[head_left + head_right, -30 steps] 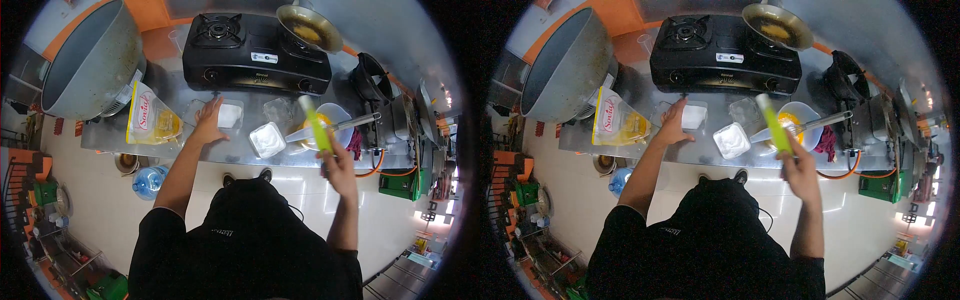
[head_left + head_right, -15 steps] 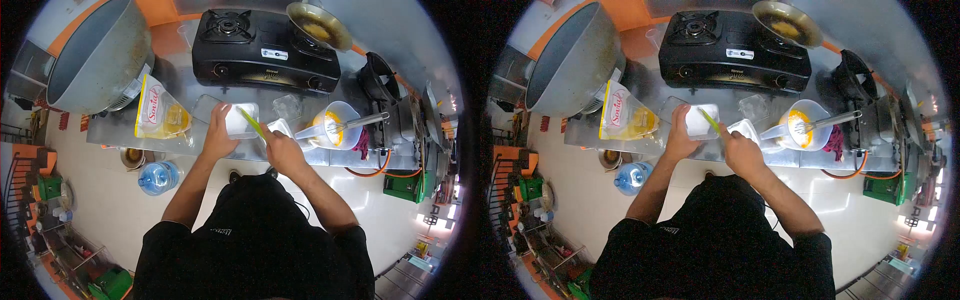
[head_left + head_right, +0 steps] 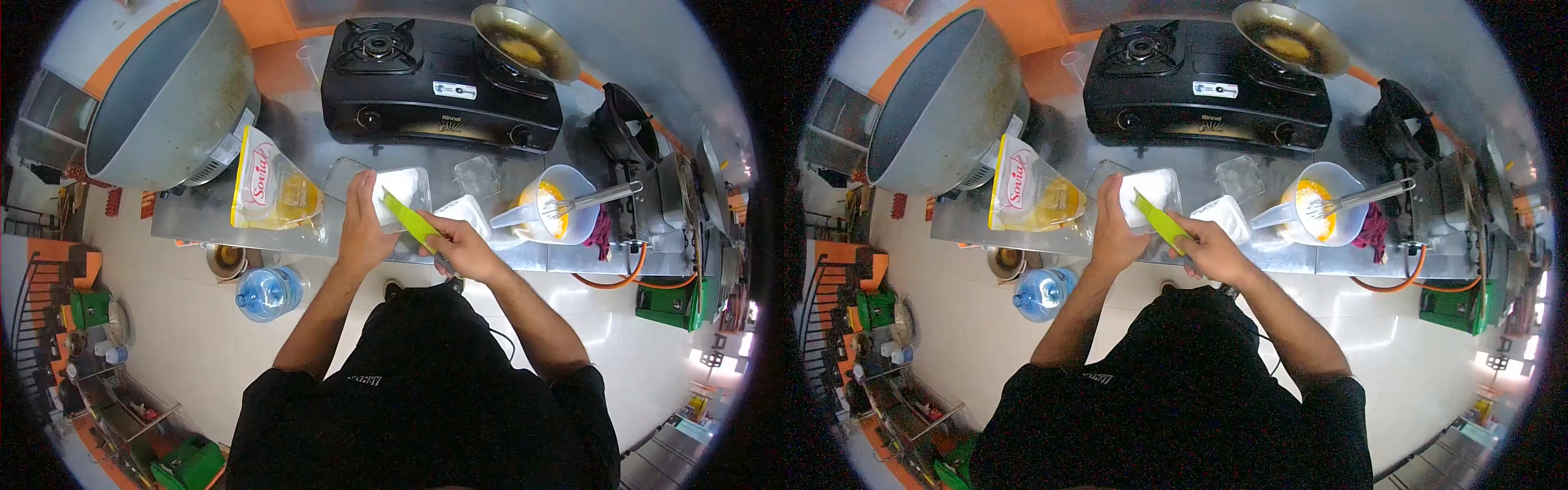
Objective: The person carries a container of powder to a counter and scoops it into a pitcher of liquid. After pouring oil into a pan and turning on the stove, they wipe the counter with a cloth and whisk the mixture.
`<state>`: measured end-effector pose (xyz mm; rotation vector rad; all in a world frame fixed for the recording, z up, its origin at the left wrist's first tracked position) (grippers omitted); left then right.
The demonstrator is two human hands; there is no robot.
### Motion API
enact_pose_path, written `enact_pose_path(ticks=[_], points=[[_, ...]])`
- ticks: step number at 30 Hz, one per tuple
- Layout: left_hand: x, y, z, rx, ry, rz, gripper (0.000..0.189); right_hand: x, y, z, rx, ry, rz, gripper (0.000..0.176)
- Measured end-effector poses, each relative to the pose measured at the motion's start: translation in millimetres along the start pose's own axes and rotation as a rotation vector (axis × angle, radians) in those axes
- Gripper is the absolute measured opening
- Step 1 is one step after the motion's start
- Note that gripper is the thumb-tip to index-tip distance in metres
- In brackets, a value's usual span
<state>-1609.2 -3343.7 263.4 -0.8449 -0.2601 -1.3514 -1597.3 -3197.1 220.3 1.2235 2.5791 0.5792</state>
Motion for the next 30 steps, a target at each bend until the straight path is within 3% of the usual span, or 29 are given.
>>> enact_pose_path(ticks=[7, 14, 19, 23, 27, 30], points=[[-6, -14, 22, 0.015, 0.003, -0.041, 0.103, 15, 34, -3, 0.022, -0.169, 0.004, 0.051], [-21, -43, 81, -0.010, 0.099, -0.129, 0.107, 55, 99, -36, 0.096, -0.247, 0.146, 0.051], [-41, -60, 102, -0.006, 0.175, -0.182, 0.110, 114, 160, -33, 0.157, -0.356, 0.433, 0.052], [-52, -60, 105, -0.027, 0.167, -0.199, 0.111, 166, 205, -18, 0.155, -0.262, 0.685, 0.051], [-59, -57, 103, -0.018, 0.147, -0.220, 0.111, 198, 228, -5, -0.034, 0.229, 0.832, 0.050], [-58, -56, 104, -0.010, 0.136, -0.228, 0.110, 209, 231, 1, -0.057, 0.470, 0.870, 0.049]])
Point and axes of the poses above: each hand's wrist, its own y-axis away from the middle knuckle, its own x-axis out of the back of the hand, z = x × y, the point moved 10 cm from there along -y, towards the middle knuckle, and after that the axes turned 2 degrees about -z, right-handed, at the moved point
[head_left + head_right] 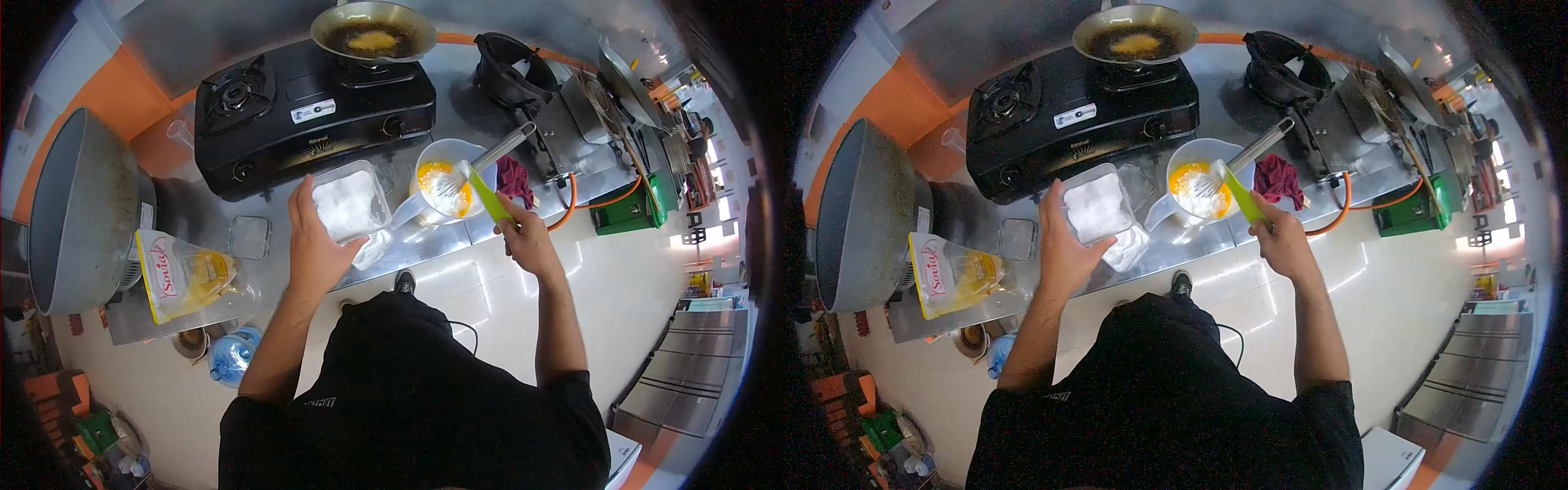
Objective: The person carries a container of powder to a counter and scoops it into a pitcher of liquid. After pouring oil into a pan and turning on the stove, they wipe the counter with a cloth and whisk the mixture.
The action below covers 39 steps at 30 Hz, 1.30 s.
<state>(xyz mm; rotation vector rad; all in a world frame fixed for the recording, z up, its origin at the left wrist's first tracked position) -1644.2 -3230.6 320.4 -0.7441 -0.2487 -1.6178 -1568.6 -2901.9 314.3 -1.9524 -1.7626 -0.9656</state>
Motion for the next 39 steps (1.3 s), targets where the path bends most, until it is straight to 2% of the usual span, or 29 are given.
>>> enact_pose_path(ticks=[3, 6, 18, 21, 25, 33, 36, 39], points=[[5, 1, 1, 0.018, -0.022, 0.007, 0.110, -2, 0, 3, -0.042, -0.095, -0.035, 0.049], [9, 4, -1, 0.027, -0.024, 0.018, 0.110, -9, 0, 10, -0.123, -0.346, -0.099, 0.048], [16, 11, -5, 0.008, 0.012, 0.043, 0.110, -4, 4, 7, -0.127, -0.288, -0.057, 0.049], [17, 13, -6, 0.008, 0.025, 0.037, 0.110, -4, 2, 13, -0.075, -0.190, -0.033, 0.050], [19, 12, -6, 0.015, 0.007, 0.041, 0.110, -8, 6, 6, -0.111, -0.230, -0.044, 0.050], [23, 17, -10, 0.002, 0.009, 0.048, 0.111, -15, 5, 0, -0.052, -0.195, -0.078, 0.051], [25, 16, -12, 0.006, 0.022, 0.057, 0.111, -1, 13, -7, -0.083, -0.218, -0.049, 0.050], [27, 18, -14, 0.010, 0.034, 0.055, 0.111, 6, 23, -5, -0.046, 0.064, -0.065, 0.051]])
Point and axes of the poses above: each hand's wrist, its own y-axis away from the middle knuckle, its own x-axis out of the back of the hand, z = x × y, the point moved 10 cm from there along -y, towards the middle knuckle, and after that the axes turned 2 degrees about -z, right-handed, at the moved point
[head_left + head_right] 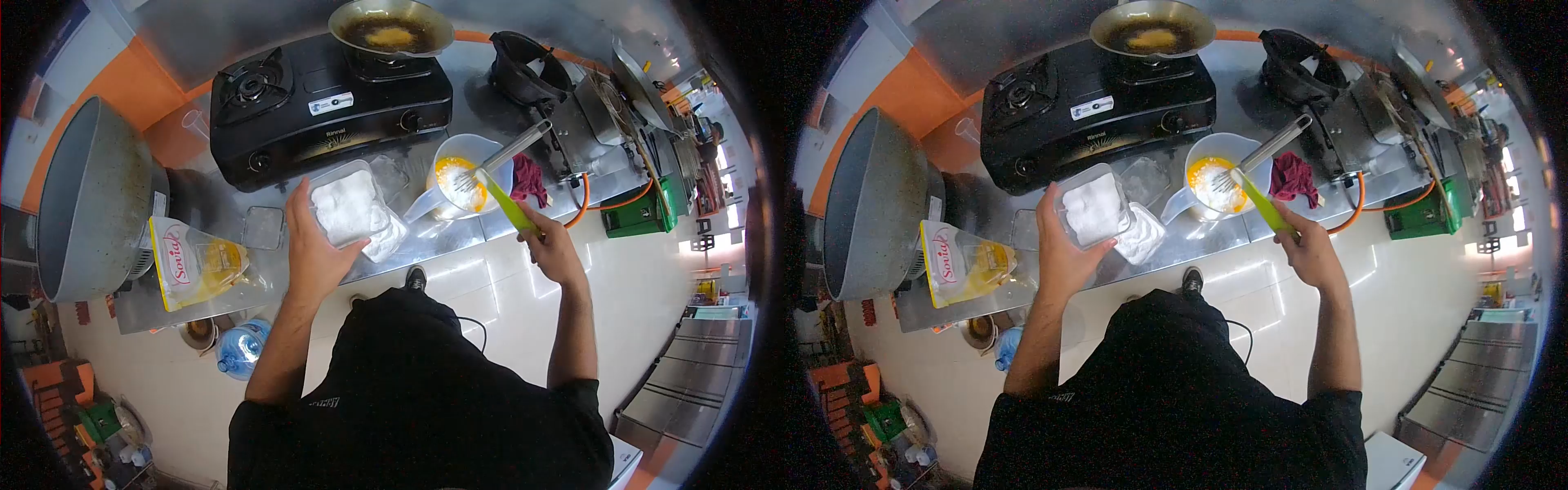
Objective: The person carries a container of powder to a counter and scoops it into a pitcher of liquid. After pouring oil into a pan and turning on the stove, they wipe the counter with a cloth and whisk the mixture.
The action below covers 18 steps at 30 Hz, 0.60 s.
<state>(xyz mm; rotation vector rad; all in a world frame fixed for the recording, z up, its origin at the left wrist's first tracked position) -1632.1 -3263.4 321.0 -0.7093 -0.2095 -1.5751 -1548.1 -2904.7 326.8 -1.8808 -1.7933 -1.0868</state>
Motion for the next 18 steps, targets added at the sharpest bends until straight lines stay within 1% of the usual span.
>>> enact_pose_path(ticks=[3, 9, 15, 18], points=[[0, -1, -2, 0.007, 0.017, 0.002, 0.111, 18, 14, -18, 0.283, 0.260, 0.179, 0.052], [-2, -2, -2, 0.041, 0.037, -0.018, 0.113, 21, 20, -29, 0.138, 0.604, 0.191, 0.048], [-3, -6, 3, 0.029, 0.024, -0.025, 0.114, 23, 21, -40, 0.128, 0.798, 0.261, 0.047], [-2, -3, 6, 0.023, 0.017, -0.022, 0.115, 20, 15, -38, 0.097, 0.786, 0.232, 0.046]])
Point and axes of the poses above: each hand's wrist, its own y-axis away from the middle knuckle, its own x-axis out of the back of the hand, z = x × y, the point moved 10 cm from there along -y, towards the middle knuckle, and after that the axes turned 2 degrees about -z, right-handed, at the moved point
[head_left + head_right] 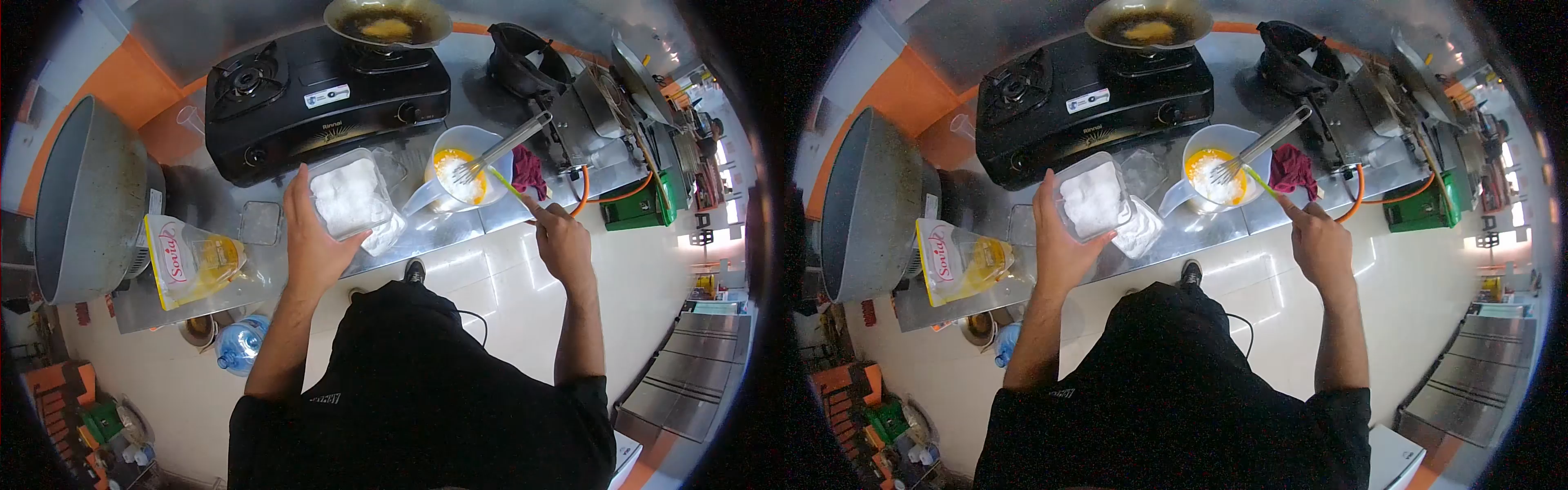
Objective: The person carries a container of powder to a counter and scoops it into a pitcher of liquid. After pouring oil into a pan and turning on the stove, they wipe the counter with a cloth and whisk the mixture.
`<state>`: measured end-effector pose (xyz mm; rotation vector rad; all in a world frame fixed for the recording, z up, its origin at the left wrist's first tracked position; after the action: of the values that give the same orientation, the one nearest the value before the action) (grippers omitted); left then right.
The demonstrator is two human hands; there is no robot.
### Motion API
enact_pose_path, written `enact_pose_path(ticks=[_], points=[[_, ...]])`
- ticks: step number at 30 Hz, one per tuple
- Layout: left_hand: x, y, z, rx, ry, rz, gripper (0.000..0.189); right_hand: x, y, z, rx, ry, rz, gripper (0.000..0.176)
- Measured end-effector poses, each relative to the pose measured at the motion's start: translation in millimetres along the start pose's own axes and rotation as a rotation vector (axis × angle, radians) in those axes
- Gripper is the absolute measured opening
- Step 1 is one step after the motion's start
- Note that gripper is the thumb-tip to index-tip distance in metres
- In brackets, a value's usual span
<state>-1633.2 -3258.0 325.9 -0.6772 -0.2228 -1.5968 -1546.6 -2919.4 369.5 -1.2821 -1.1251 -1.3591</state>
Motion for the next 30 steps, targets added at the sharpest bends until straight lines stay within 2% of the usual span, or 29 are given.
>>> enact_pose_path(ticks=[6, 7, 9, 10, 13, 14, 15, 17, 23, 26, 29, 30], points=[[6, -1, 3, -0.031, -0.001, 0.031, 0.116, 14, 0, 1, 0.000, -0.005, 0.045, 0.045], [7, 0, 2, -0.026, 0.011, 0.035, 0.117, 21, -2, 4, -0.014, -0.124, 0.075, 0.048], [8, 0, 1, -0.031, 0.050, 0.035, 0.115, 32, -2, -3, 0.013, -0.572, 0.117, 0.050], [9, 1, 1, -0.039, 0.071, 0.031, 0.115, 29, -3, -12, -0.088, -0.713, -0.009, 0.050], [7, 3, 5, -0.040, 0.013, 0.020, 0.113, 30, 2, -67, 0.023, -0.965, -0.214, 0.050], [6, 3, 6, -0.036, 0.020, 0.010, 0.113, 30, 2, -87, 0.075, -0.921, -0.286, 0.051], [4, 3, 7, -0.025, 0.006, -0.004, 0.112, 41, 2, -115, 0.285, -0.838, -0.221, 0.051], [0, 6, 9, -0.003, -0.022, -0.039, 0.112, 48, 0, -151, 0.516, -0.642, -0.093, 0.050], [-2, 12, 17, -0.069, -0.089, -0.035, 0.107, 20, -9, -188, 0.554, -0.544, -0.202, 0.048], [-3, 17, 9, -0.040, -0.114, -0.048, 0.105, -9, -8, -194, 0.545, -0.721, -0.471, 0.047], [-2, 19, 6, -0.047, -0.139, -0.036, 0.104, -36, -5, -186, 0.296, -0.978, -0.778, 0.048], [-1, 19, 5, -0.039, -0.141, -0.035, 0.104, -41, -5, -184, 0.264, -1.058, -0.806, 0.048]])
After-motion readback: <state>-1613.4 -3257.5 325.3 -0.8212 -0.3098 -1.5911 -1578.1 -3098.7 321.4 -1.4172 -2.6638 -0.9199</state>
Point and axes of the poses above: each hand's wrist, its own y-axis away from the middle knuckle, its own x-axis out of the back of the hand, z = x × y, the point moved 10 cm from there along -y, towards the middle knuckle, and after that the axes turned 2 degrees about -z, right-handed, at the moved point
